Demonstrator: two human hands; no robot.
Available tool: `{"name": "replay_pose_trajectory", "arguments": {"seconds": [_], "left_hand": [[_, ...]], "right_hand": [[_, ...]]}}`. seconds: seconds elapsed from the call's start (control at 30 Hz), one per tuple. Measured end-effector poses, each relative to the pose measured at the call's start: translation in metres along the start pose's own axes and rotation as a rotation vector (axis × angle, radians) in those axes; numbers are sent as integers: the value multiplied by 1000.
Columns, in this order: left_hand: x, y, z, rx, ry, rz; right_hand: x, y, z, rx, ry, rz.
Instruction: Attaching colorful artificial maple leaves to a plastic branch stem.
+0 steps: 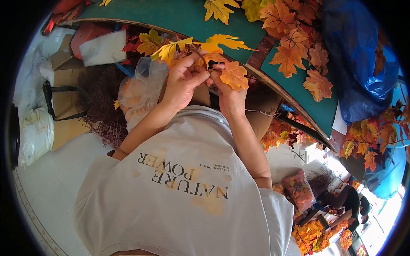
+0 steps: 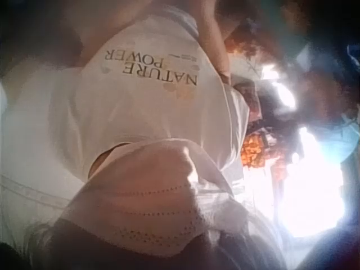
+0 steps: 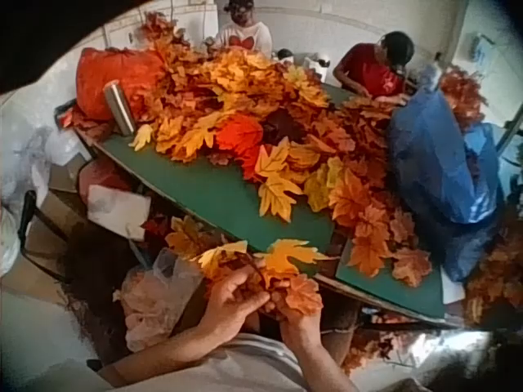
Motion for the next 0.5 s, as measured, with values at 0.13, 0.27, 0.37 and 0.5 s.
{"name": "replay_pose_trajectory", "arguments": {"seconds": [0.13, 0.27, 0.37, 0.5], "left_hand": [[-14, -3, 4, 25, -116, -25], [-24, -3, -8, 98, -79, -67], [-57, -3, -8, 32, 131, -271], [-62, -7, 0, -34, 235, -268]], "right_hand": [[1, -1, 16, -210, 470, -25], [28, 11, 39, -599, 1040, 125], [53, 32, 43, -815, 1443, 277], [30, 22, 25, -289, 1008, 233]]}}
Point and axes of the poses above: each hand's wrist, its own y-axis away from the middle knuckle, its own x-axis out of the palm, z = x × y, the point moved 10 cm from there along -y, towards the middle knuckle, and after that the axes turned 4 degrees about -z, right-handed, at the moved point
